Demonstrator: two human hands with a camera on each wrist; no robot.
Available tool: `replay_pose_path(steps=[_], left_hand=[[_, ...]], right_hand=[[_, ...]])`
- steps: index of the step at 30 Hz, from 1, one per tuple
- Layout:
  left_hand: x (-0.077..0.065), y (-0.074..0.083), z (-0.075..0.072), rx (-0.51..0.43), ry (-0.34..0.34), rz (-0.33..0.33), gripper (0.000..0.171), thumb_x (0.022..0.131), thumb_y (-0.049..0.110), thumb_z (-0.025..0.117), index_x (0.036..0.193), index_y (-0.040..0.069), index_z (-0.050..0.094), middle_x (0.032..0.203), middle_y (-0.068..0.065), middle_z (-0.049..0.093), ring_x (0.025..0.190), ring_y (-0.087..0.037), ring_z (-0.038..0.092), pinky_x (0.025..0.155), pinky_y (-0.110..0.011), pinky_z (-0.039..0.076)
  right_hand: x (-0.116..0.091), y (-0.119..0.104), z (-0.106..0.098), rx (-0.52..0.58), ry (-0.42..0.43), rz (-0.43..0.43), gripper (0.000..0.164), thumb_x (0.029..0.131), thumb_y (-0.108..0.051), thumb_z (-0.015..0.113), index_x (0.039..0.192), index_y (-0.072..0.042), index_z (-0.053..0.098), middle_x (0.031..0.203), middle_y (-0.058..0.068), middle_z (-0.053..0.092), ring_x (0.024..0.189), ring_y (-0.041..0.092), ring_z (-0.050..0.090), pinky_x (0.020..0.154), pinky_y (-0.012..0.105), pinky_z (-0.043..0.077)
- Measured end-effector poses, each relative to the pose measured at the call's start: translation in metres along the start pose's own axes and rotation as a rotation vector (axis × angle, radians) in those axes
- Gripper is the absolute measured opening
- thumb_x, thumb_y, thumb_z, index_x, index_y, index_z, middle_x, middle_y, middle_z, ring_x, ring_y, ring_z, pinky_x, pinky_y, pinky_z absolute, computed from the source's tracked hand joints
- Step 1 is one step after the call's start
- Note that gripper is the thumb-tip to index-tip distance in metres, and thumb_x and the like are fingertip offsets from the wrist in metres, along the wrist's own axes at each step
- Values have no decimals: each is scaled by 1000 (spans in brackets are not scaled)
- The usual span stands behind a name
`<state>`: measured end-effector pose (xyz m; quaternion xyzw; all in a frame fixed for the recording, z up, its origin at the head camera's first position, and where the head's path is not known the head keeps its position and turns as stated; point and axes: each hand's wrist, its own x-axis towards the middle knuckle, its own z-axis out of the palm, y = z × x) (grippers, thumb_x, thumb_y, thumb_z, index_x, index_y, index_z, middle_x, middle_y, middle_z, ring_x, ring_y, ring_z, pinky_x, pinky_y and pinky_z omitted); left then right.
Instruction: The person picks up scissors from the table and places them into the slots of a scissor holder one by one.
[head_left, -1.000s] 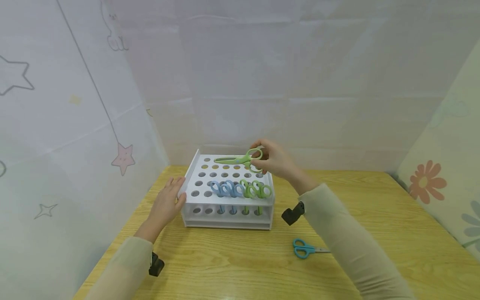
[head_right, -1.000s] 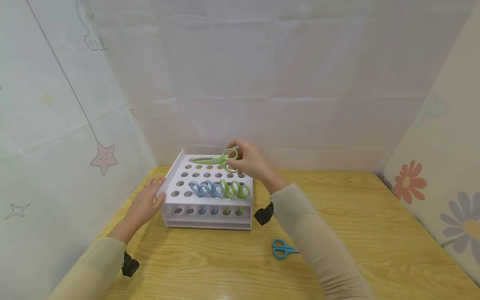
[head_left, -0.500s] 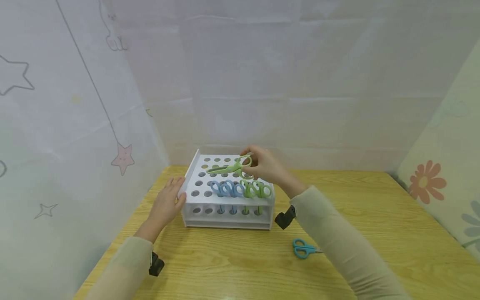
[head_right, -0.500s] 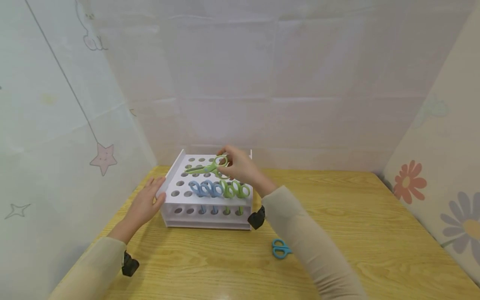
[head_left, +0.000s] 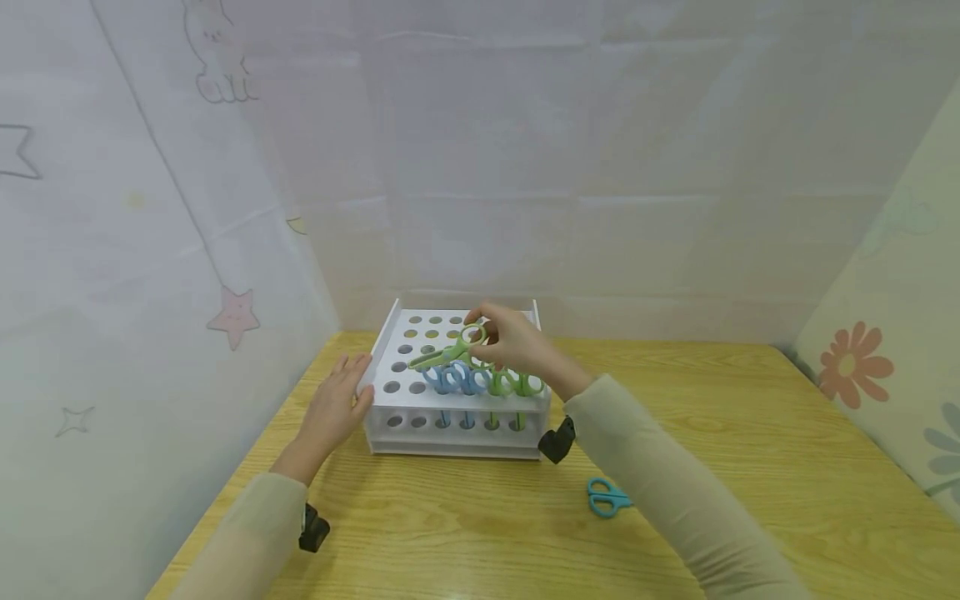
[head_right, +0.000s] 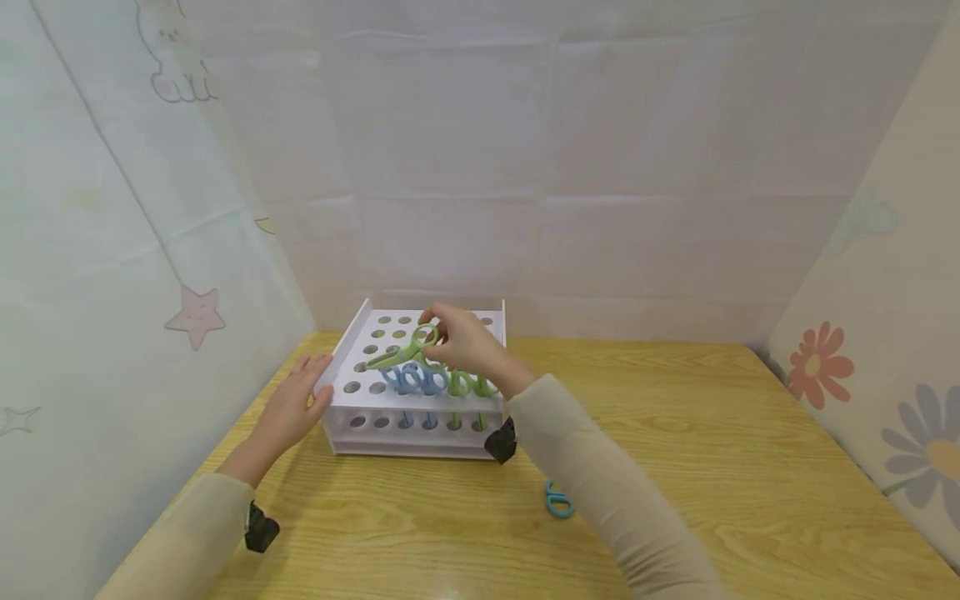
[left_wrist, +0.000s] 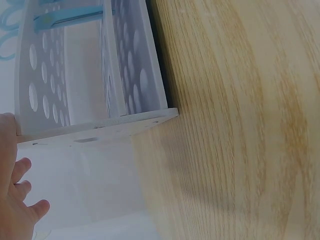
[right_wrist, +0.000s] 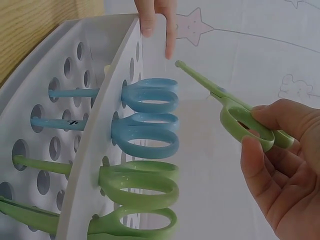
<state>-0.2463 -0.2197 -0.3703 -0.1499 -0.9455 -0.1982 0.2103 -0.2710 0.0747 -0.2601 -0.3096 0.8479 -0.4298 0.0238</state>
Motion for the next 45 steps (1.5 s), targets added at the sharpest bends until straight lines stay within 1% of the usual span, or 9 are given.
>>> replay_pose_path(steps=[3, 8, 17, 21, 27, 30, 35, 39, 45], left_hand=[[0, 0, 1, 4, 6, 6, 51, 92, 17, 49, 138, -2, 37, 138, -22, 38, 132, -41, 22, 103, -56, 22], [-1, 2, 1, 3, 13, 7, 51, 91, 16, 49, 137, -2, 38, 138, -22, 39, 131, -41, 23, 103, -56, 22], [-3, 3, 0, 2, 18, 14, 51, 91, 15, 51, 137, -3, 38, 138, -22, 39, 132, -40, 23, 103, -55, 23], [-3, 3, -1, 3, 19, 14, 51, 91, 16, 51, 137, -3, 38, 138, -22, 39, 132, -40, 23, 103, -54, 23], [-4, 3, -2, 7, 24, 19, 51, 91, 16, 51, 137, -3, 38, 138, -21, 39, 132, -40, 23, 103, -55, 23], [-4, 3, -2, 7, 28, 22, 51, 91, 15, 51, 137, -3, 39, 138, -22, 39, 131, -41, 23, 103, -55, 23], [-3, 2, -2, 2, 27, 20, 51, 91, 15, 51, 137, -3, 38, 138, -22, 39, 131, -41, 23, 104, -54, 23], [-3, 2, -2, 1, 26, 13, 51, 91, 15, 51, 137, -3, 39, 137, -22, 40, 131, -41, 24, 103, -55, 23], [-2, 2, -2, 6, 23, 10, 51, 91, 16, 51, 137, -3, 39, 137, -22, 40, 131, -41, 25, 103, -56, 23]], right_hand=[[2, 1, 3, -13, -5, 9, 34, 83, -5, 64, 115, -5, 52, 77, 8, 63, 69, 31, 60, 53, 40, 52], [5, 2, 8, -64, -11, 1, 37, 83, -5, 65, 118, -6, 52, 75, 5, 62, 62, 24, 59, 51, 33, 52], [9, 0, 16, -84, -19, -8, 39, 82, -2, 63, 120, -2, 53, 81, 5, 65, 68, 20, 62, 48, 27, 50], [11, -2, 18, -86, -31, 12, 38, 82, -2, 64, 118, -4, 53, 83, 6, 65, 67, 21, 63, 48, 27, 50], [13, -2, 21, -110, -31, 0, 36, 81, -1, 64, 115, -5, 54, 82, 6, 66, 63, 22, 62, 48, 27, 50], [14, -3, 23, -113, -32, 10, 35, 81, -1, 64, 114, -6, 54, 83, 6, 66, 65, 20, 63, 49, 27, 51], [18, -4, 25, -115, -35, 29, 36, 81, -1, 64, 115, -4, 53, 85, 8, 66, 68, 24, 64, 51, 26, 52], [21, -4, 29, -125, -36, 43, 35, 83, -6, 66, 115, -5, 53, 87, 7, 66, 69, 25, 64, 53, 25, 52], [25, -4, 33, -111, -41, 4, 35, 83, -6, 67, 115, -3, 54, 90, 5, 67, 79, 20, 65, 61, 24, 52]])
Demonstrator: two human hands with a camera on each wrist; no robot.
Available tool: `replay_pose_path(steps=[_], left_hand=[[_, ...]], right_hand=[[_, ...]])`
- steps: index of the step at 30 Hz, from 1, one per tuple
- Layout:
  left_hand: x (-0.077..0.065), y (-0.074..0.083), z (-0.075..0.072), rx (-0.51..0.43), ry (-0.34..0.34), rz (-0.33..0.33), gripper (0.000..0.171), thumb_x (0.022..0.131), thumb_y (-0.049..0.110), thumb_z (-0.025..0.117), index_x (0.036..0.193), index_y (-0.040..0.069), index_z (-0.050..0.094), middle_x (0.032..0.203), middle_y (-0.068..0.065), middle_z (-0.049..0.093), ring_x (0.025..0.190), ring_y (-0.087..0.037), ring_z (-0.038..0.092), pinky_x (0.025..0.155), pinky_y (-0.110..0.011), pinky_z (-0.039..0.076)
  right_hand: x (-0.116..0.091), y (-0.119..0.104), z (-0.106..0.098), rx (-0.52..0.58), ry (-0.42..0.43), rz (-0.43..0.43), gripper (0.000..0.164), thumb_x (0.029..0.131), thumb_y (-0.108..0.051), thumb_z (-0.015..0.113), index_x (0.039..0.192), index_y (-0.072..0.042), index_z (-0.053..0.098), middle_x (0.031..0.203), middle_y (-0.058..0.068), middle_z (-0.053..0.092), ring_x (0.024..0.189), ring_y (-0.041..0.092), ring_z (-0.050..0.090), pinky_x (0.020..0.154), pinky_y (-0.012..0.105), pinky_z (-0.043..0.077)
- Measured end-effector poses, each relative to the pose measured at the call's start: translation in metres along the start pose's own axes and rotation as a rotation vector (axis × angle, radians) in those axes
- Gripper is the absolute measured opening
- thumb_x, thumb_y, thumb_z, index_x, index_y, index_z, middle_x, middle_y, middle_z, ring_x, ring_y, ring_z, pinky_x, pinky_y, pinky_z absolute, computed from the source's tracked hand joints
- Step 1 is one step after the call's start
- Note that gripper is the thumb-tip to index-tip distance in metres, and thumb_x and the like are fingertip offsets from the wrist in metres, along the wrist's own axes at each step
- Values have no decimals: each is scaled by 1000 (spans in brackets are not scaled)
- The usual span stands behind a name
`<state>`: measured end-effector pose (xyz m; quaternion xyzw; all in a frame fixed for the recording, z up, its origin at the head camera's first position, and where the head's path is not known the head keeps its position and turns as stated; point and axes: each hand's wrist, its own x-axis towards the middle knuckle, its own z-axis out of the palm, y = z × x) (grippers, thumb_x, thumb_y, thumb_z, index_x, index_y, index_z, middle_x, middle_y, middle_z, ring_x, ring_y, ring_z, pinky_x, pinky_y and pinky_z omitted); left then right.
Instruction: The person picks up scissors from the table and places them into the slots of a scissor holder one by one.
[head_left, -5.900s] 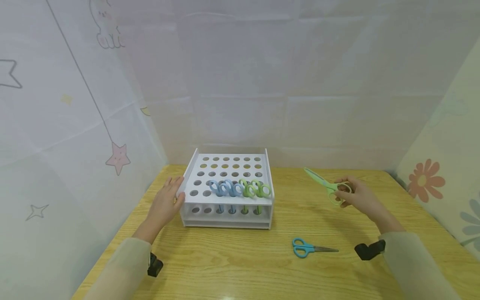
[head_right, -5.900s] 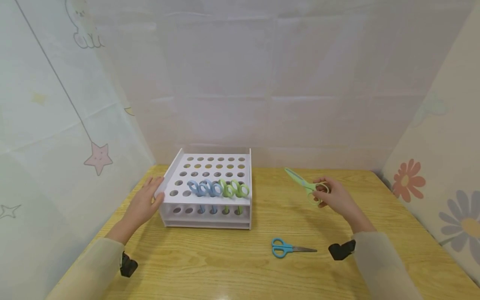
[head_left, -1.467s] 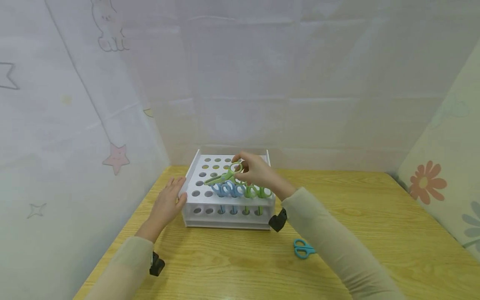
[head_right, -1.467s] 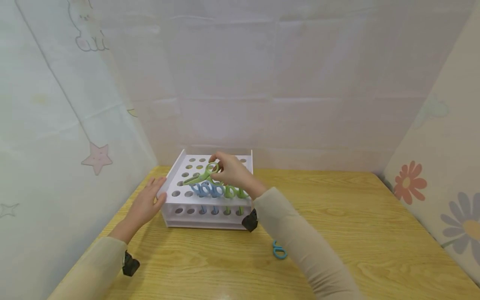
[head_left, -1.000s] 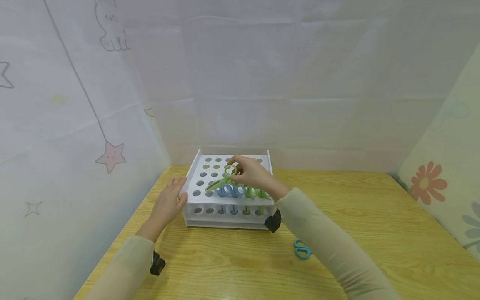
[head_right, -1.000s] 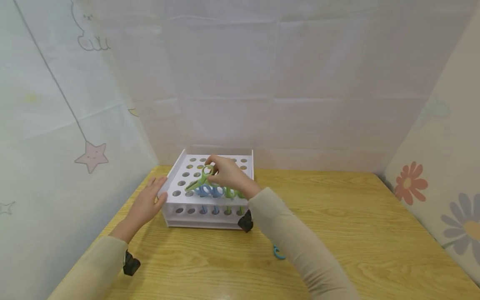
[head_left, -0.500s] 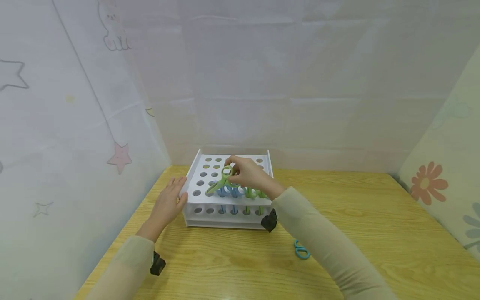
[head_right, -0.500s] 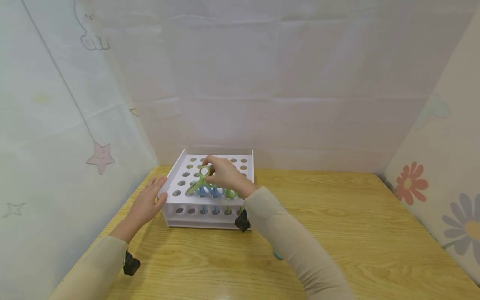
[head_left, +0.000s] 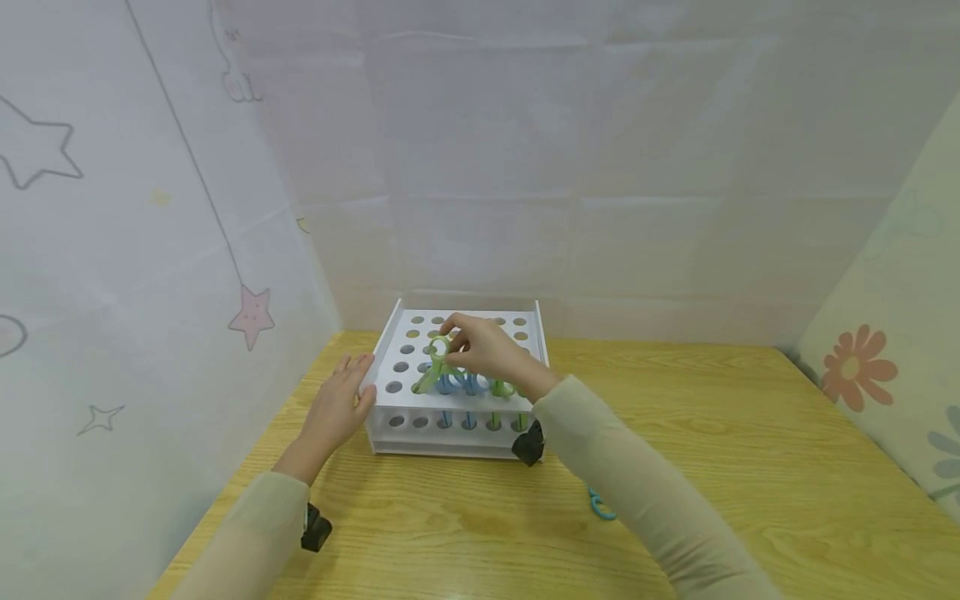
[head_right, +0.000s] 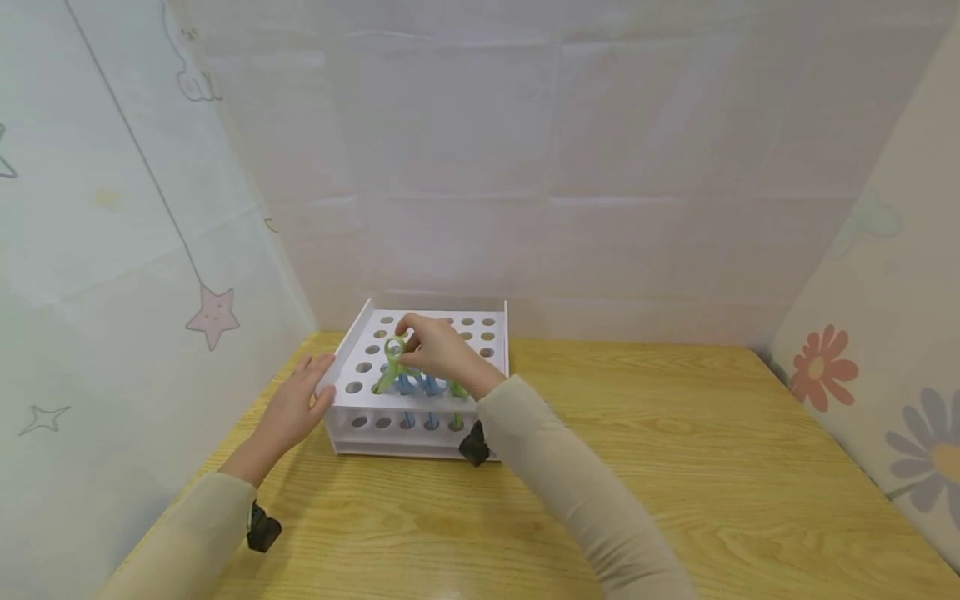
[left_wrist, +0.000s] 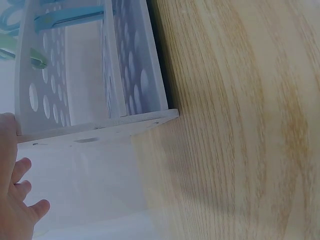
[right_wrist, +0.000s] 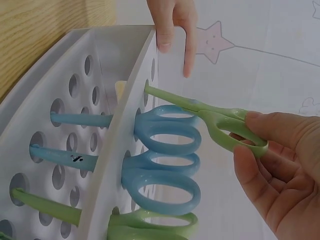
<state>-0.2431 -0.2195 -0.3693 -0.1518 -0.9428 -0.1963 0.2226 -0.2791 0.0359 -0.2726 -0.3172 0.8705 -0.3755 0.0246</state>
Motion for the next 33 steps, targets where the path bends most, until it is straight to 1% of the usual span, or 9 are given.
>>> replay_pose_path(steps=[3, 7, 12, 15, 21, 29, 33], left_hand=[[0, 0, 0, -1, 1, 2, 51, 91, 15, 52, 137, -3, 39, 137, -22, 40, 130, -41, 25, 102, -56, 23], [0, 0, 0, 1, -3, 0, 51, 91, 16, 51, 137, -3, 38, 137, -22, 40, 131, -42, 24, 103, -56, 23], [0, -1, 0, 5, 2, 10, 51, 91, 16, 51, 137, -3, 38, 137, -22, 40, 130, -42, 24, 104, -54, 22], [-1, -2, 0, 5, 10, 18, 51, 91, 15, 51, 137, -3, 38, 137, -22, 41, 130, -42, 25, 104, -54, 22], [0, -2, 1, 5, 9, 17, 51, 91, 16, 51, 137, -2, 39, 137, -22, 40, 130, -42, 25, 104, -54, 22], [0, -3, 2, -4, 16, 23, 51, 91, 15, 51, 137, -2, 39, 137, -22, 40, 131, -41, 24, 104, -54, 22], [0, -3, 2, -6, 20, 24, 50, 91, 15, 51, 137, -2, 39, 136, -23, 41, 131, -42, 24, 103, -55, 22]], right_hand=[[1, -1, 2, -8, 4, -27, 35, 82, -3, 67, 114, -3, 54, 90, 5, 67, 81, 16, 64, 63, 23, 52], [3, -3, 5, -1, 3, -39, 32, 82, 1, 64, 112, -3, 55, 90, 6, 67, 81, 15, 63, 64, 23, 52], [3, -5, 9, 18, 1, -40, 31, 83, 1, 61, 113, -3, 55, 96, 7, 66, 86, 16, 62, 67, 23, 51], [3, -6, 13, 37, -4, -41, 30, 84, 1, 60, 113, -3, 55, 99, 8, 65, 87, 17, 61, 64, 24, 51], [6, -6, 21, 29, 3, -24, 30, 85, 2, 59, 113, -2, 54, 98, 8, 66, 85, 17, 62, 59, 24, 51], [11, -1, 30, 29, 1, 3, 29, 84, 2, 59, 112, -2, 54, 98, 9, 66, 75, 14, 64, 57, 23, 51], [12, -1, 32, 41, -2, 1, 28, 85, 3, 58, 113, -2, 54, 98, 9, 66, 72, 16, 64, 57, 24, 51]])
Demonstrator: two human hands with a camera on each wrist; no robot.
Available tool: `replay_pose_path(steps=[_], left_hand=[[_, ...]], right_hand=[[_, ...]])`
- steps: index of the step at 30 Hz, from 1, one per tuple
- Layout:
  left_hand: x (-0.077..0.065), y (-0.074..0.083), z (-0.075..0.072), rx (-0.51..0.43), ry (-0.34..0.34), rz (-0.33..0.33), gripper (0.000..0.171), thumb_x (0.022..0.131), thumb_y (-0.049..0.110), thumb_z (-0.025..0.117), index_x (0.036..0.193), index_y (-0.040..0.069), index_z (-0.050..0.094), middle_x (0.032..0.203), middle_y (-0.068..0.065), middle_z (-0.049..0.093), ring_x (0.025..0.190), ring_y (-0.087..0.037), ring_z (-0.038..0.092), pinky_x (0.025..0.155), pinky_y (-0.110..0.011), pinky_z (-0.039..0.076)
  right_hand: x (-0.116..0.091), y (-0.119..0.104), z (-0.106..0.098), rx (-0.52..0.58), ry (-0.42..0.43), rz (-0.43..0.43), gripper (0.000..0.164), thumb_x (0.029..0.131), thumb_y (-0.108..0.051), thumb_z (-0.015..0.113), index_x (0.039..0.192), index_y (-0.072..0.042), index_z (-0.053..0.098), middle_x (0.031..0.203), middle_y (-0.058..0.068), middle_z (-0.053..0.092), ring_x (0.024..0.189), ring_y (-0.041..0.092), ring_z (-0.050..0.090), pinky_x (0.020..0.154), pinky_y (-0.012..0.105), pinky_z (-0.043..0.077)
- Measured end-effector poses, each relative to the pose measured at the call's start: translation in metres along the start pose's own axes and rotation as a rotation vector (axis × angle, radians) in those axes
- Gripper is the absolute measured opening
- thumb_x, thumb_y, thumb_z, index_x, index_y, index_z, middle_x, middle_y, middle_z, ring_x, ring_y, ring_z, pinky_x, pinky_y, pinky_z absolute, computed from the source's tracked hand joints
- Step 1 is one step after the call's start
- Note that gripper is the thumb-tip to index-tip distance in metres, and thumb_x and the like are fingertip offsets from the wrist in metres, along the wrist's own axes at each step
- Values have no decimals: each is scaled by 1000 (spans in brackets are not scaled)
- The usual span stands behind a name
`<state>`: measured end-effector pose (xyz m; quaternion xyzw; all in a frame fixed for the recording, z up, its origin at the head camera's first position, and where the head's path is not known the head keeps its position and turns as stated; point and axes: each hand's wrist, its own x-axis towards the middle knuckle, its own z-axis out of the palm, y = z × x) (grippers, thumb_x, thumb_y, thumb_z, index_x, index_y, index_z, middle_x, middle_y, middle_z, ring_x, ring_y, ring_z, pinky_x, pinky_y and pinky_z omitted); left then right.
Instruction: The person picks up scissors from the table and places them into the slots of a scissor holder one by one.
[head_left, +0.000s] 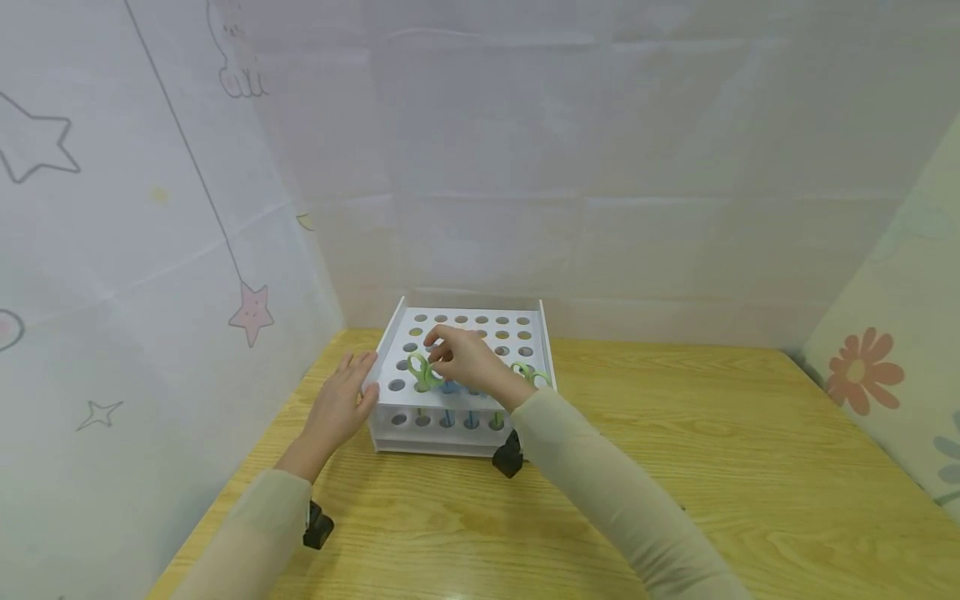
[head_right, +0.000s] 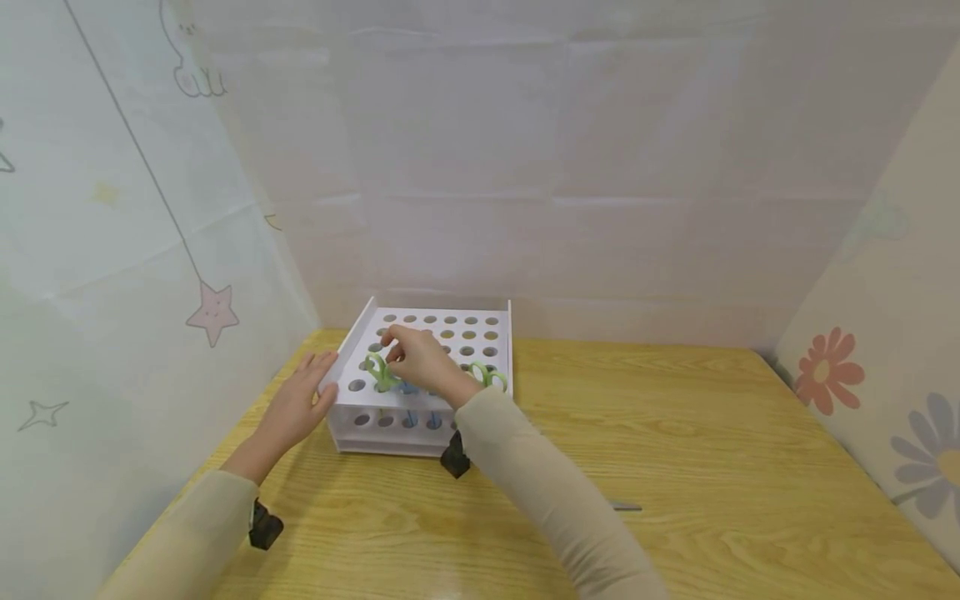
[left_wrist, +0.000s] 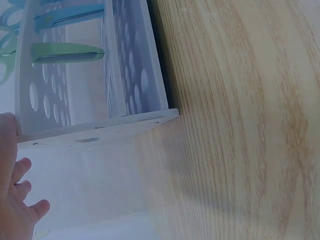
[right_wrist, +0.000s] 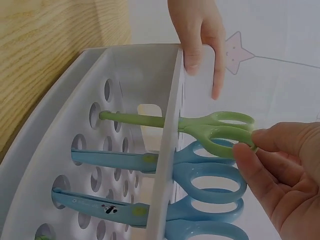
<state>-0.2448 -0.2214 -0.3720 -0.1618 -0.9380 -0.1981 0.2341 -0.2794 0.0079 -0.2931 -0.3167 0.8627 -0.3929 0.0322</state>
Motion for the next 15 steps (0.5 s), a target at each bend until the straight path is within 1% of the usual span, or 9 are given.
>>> replay_pose_path(steps=[6, 10, 15], left_hand=[[0, 0, 0, -5, -1, -2, 50, 91, 15, 51, 137, -2, 39, 137, -22, 40, 131, -41, 24, 102, -57, 23], [0, 0, 0, -4, -5, -7, 51, 91, 15, 51, 137, -2, 39, 137, -22, 40, 131, -41, 24, 102, -57, 23], [0, 0, 0, -6, -4, -4, 51, 91, 15, 51, 137, -2, 38, 137, -23, 40, 131, -41, 23, 103, -56, 22]], right_hand=[[-1, 2, 4, 17, -15, -42, 28, 85, 4, 57, 113, 3, 53, 98, 12, 66, 73, 25, 64, 54, 24, 51], [-1, 4, 6, 24, -15, -52, 28, 85, 4, 58, 113, 3, 53, 97, 13, 66, 68, 29, 64, 51, 28, 51], [-1, 6, 7, 36, -3, -48, 26, 85, 1, 60, 111, -1, 55, 97, 11, 67, 69, 23, 63, 51, 33, 54]])
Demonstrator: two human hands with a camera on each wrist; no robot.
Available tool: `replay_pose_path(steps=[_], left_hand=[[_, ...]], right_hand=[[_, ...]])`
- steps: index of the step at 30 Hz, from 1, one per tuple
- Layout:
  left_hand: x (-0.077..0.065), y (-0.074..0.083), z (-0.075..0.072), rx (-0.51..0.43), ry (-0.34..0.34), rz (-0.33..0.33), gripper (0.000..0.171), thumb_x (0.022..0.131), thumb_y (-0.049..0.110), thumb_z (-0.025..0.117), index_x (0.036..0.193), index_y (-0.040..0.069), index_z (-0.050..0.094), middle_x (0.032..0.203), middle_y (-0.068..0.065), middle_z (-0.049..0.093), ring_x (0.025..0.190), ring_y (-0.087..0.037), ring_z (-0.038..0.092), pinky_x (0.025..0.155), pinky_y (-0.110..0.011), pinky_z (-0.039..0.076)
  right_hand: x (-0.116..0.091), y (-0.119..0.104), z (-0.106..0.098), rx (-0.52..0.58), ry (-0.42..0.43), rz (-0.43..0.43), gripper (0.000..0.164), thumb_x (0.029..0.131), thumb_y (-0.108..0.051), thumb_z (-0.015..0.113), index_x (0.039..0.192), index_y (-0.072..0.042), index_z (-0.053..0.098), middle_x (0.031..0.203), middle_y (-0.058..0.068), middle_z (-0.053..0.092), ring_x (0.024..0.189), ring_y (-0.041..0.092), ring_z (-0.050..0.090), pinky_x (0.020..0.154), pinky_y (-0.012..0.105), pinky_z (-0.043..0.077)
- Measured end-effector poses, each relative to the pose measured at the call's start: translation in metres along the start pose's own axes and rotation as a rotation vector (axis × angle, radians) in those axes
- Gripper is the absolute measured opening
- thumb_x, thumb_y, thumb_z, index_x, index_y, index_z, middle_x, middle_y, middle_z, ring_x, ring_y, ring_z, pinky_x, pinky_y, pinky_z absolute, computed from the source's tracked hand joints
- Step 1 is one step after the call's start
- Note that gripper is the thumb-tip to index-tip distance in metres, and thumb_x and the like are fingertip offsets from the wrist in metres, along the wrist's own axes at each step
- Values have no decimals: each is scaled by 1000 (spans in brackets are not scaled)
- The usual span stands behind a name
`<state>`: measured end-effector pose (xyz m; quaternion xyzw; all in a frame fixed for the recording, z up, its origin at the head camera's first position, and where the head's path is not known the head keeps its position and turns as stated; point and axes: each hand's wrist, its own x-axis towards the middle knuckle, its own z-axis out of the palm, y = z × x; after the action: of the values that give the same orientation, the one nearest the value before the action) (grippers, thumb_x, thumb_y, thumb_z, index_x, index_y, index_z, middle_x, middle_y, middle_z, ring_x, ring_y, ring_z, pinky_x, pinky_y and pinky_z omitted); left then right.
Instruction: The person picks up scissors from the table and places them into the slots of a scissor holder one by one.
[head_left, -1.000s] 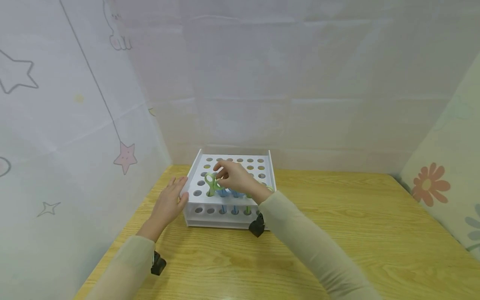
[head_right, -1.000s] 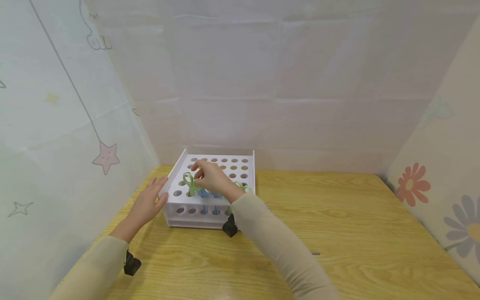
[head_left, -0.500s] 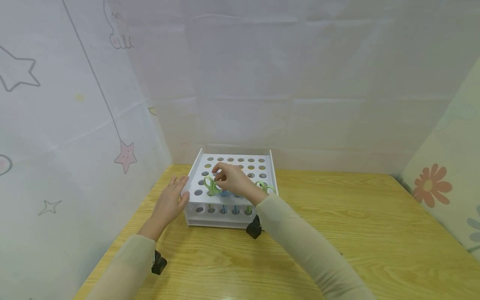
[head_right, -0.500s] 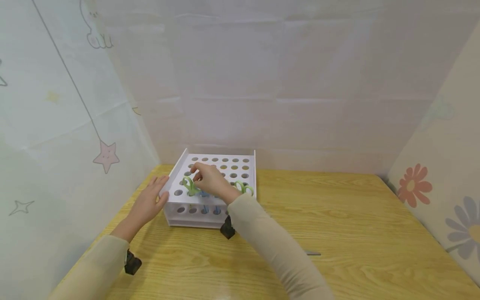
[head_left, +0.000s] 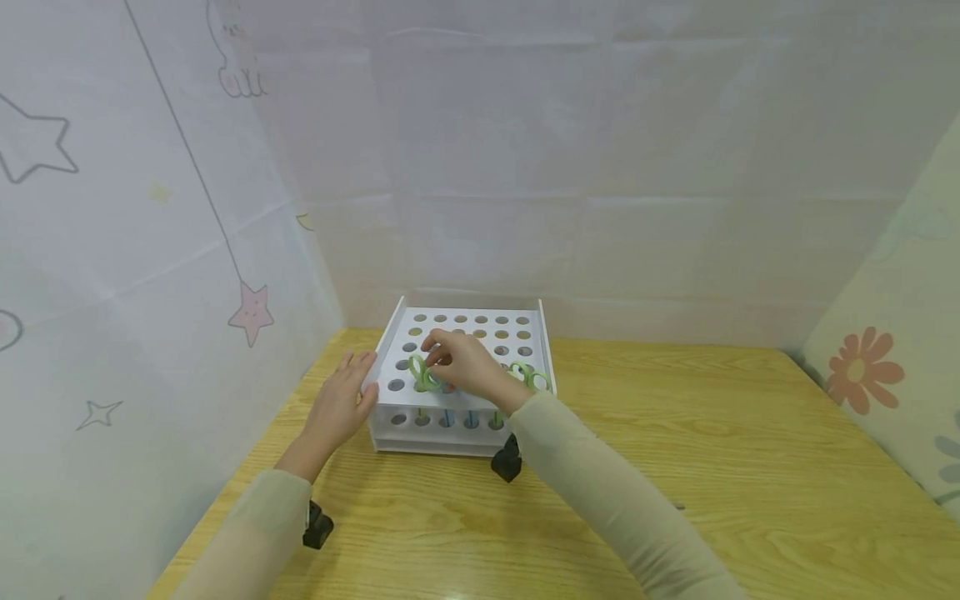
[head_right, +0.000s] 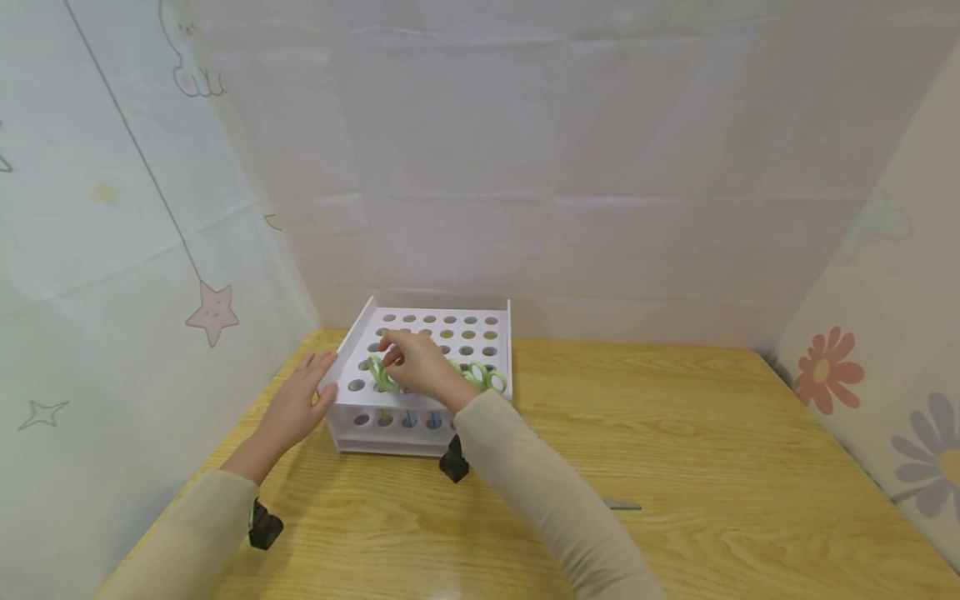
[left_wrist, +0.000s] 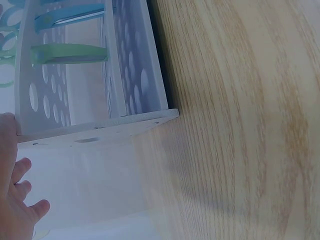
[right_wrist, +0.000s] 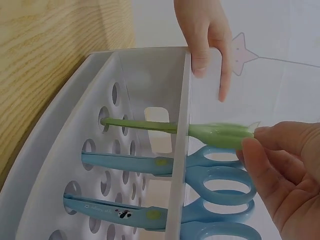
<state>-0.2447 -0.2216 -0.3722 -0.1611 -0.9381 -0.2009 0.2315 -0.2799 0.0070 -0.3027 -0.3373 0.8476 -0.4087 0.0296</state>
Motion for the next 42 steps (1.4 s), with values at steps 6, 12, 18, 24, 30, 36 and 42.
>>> replay_pose_path(steps=[6, 12, 18, 24, 30, 36, 42], left_hand=[[1, 0, 2, 1, -9, -10, 51, 92, 16, 50, 138, -1, 38, 138, -22, 39, 131, -40, 23, 103, -56, 22], [1, 0, 2, 3, -18, -13, 51, 92, 16, 50, 138, -1, 37, 138, -22, 39, 132, -40, 22, 103, -56, 22], [2, 1, 0, 5, -8, 1, 51, 91, 15, 51, 137, -3, 38, 137, -23, 39, 131, -41, 24, 103, -55, 23], [3, 1, -1, 6, -3, 7, 50, 91, 14, 51, 136, -4, 38, 137, -24, 40, 131, -41, 24, 103, -55, 23], [2, 0, 0, -5, 5, 3, 50, 91, 14, 50, 136, -4, 39, 136, -24, 40, 131, -42, 23, 103, -55, 22], [2, -1, 1, -6, -2, -1, 50, 91, 15, 49, 137, -3, 38, 137, -23, 40, 131, -41, 23, 103, -56, 22], [1, -1, 1, -12, 0, 5, 50, 91, 14, 50, 136, -3, 39, 136, -23, 40, 131, -42, 24, 103, -55, 22]], right_hand=[[-4, 4, -2, 55, 19, -4, 27, 85, 1, 61, 111, 0, 57, 97, 11, 67, 80, 24, 65, 53, 35, 54], [-12, 7, -13, 143, 62, 22, 26, 85, -2, 62, 112, -5, 59, 102, 15, 65, 85, 21, 64, 56, 38, 55], [-23, 12, -31, 194, 113, 36, 31, 84, -5, 65, 114, -5, 58, 104, 16, 64, 83, 19, 63, 59, 39, 55], [-39, 19, -51, 223, 176, 7, 30, 85, -6, 65, 114, -3, 58, 99, 15, 65, 84, 28, 63, 58, 38, 55], [-55, 29, -72, 264, 203, 4, 33, 86, -5, 63, 118, 1, 55, 103, 19, 63, 87, 33, 62, 60, 40, 54], [-71, 37, -88, 287, 225, 55, 37, 86, -5, 63, 121, 3, 52, 106, 21, 61, 86, 26, 62, 62, 40, 54], [-83, 46, -99, 251, 247, 90, 39, 86, -8, 64, 122, 1, 51, 109, 24, 60, 88, 34, 60, 62, 37, 55]])
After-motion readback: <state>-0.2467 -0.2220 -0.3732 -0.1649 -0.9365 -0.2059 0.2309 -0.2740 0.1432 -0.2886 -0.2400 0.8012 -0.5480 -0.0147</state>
